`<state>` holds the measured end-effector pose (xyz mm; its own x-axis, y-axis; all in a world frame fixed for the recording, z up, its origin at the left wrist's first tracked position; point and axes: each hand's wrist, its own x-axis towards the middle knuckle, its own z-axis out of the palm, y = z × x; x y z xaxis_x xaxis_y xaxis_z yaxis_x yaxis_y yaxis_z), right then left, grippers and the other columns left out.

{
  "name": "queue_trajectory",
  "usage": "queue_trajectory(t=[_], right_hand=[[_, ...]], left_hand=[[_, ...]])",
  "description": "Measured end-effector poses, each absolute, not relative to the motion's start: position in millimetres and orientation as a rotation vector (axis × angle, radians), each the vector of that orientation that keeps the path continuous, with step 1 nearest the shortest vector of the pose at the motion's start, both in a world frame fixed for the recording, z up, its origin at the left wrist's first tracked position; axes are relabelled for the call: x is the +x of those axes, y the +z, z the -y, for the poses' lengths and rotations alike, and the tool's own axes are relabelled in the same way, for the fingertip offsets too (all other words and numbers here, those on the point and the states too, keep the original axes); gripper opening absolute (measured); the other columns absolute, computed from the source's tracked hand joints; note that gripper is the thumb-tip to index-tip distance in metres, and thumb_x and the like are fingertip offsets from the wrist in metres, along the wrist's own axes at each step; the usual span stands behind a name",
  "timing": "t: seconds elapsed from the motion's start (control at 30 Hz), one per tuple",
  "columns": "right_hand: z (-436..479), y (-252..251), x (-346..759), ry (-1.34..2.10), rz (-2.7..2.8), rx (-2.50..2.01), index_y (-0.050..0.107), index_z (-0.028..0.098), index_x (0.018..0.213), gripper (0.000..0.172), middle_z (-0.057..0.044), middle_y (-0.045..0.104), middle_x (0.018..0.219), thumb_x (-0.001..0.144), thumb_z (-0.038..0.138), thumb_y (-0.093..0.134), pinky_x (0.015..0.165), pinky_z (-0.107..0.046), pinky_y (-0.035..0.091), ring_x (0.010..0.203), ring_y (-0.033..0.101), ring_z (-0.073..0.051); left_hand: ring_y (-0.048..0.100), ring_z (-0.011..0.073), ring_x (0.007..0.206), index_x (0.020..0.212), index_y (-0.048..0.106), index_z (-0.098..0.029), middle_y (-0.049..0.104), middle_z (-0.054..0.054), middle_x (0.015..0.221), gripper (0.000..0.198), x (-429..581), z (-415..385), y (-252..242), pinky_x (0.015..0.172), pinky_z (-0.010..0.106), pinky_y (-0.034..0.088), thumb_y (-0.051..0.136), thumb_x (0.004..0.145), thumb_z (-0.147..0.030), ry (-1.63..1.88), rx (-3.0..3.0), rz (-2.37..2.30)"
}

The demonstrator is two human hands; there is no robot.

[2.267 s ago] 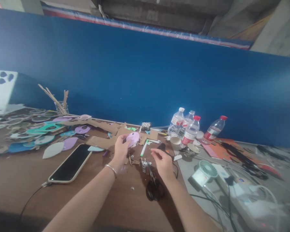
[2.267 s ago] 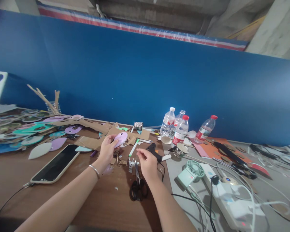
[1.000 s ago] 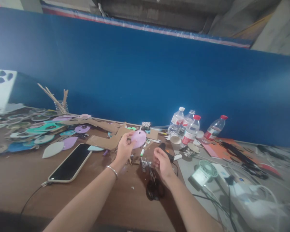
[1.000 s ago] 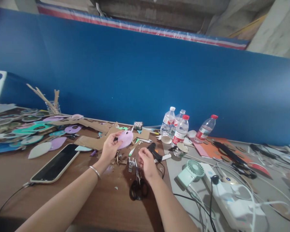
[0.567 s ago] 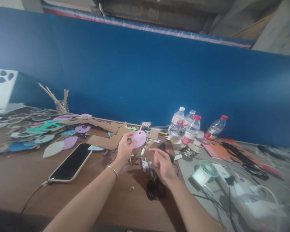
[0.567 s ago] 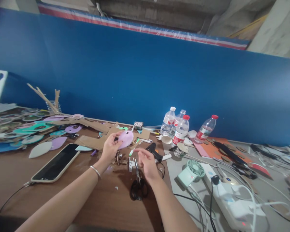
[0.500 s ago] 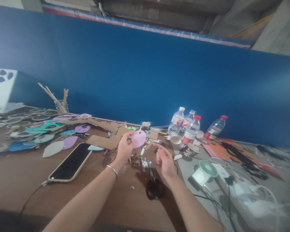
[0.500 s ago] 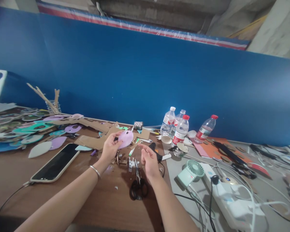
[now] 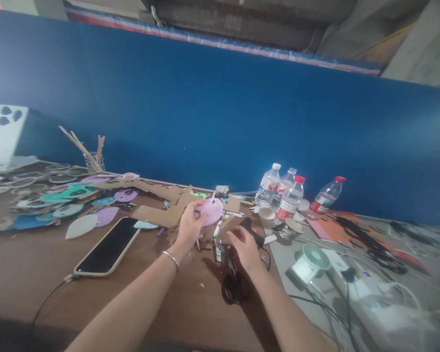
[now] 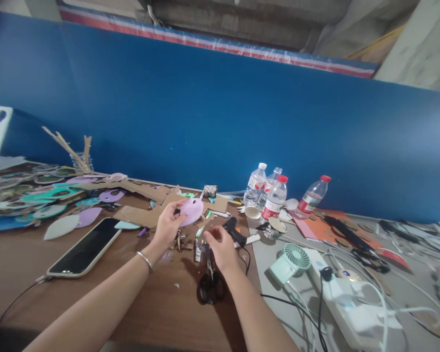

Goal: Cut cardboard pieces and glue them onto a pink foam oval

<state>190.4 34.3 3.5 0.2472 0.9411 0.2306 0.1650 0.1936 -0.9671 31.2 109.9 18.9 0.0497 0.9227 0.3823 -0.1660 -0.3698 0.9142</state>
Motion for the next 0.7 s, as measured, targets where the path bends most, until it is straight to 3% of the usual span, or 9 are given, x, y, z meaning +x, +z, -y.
queue_trajectory(t=[0.1,0.2,0.43,0.7], right_hand=[[-37.4,0.6,188.0,1.116,0.894,-1.003,0.059,0.021,0.095,0.037,-0.003,0.063,0.096,0.063,0.038,0.07,0.083,-0.031,0.042,0.093,0.056,-0.019],[-37.2,1.0,185.4,1.33,0.757,-0.832,0.059,0.022,0.098,0.039,-0.003,0.063,0.097,0.063,0.033,0.072,0.085,-0.033,0.043,0.092,0.058,-0.018],[-35.6,7.2,185.7,1.286,0.724,-0.81,0.063,0.021,0.097,0.035,-0.002,0.065,0.096,0.064,0.027,0.072,0.083,-0.03,0.044,0.085,0.06,-0.016],[-34.3,9.0,184.4,1.371,0.762,-0.669,0.063,0.022,0.1,0.033,-0.004,0.062,0.107,0.068,0.028,0.069,0.083,-0.031,0.045,0.09,0.059,-0.016]], left_hand=[[0.058,0.0187,0.092,0.099,0.05,-0.019,0.051,0.009,0.123,0.031,34.1,-106.6,21.9,0.073,0.031,0.048,0.057,0.068,-0.016,1.472,1.4,-0.709],[0.057,0.019,0.096,0.098,0.05,-0.019,0.051,0.009,0.123,0.031,36.3,-103.8,23.8,0.076,0.03,0.047,0.057,0.069,-0.014,1.456,1.425,-0.655],[0.056,0.0199,0.099,0.099,0.05,-0.018,0.051,0.009,0.122,0.031,36.6,-102.4,24.5,0.078,0.03,0.047,0.058,0.069,-0.015,1.436,1.448,-0.672],[0.055,0.0207,0.102,0.099,0.048,-0.018,0.052,0.01,0.121,0.032,39.2,-99.8,25.8,0.079,0.031,0.047,0.06,0.069,-0.019,1.394,1.396,-0.628]])
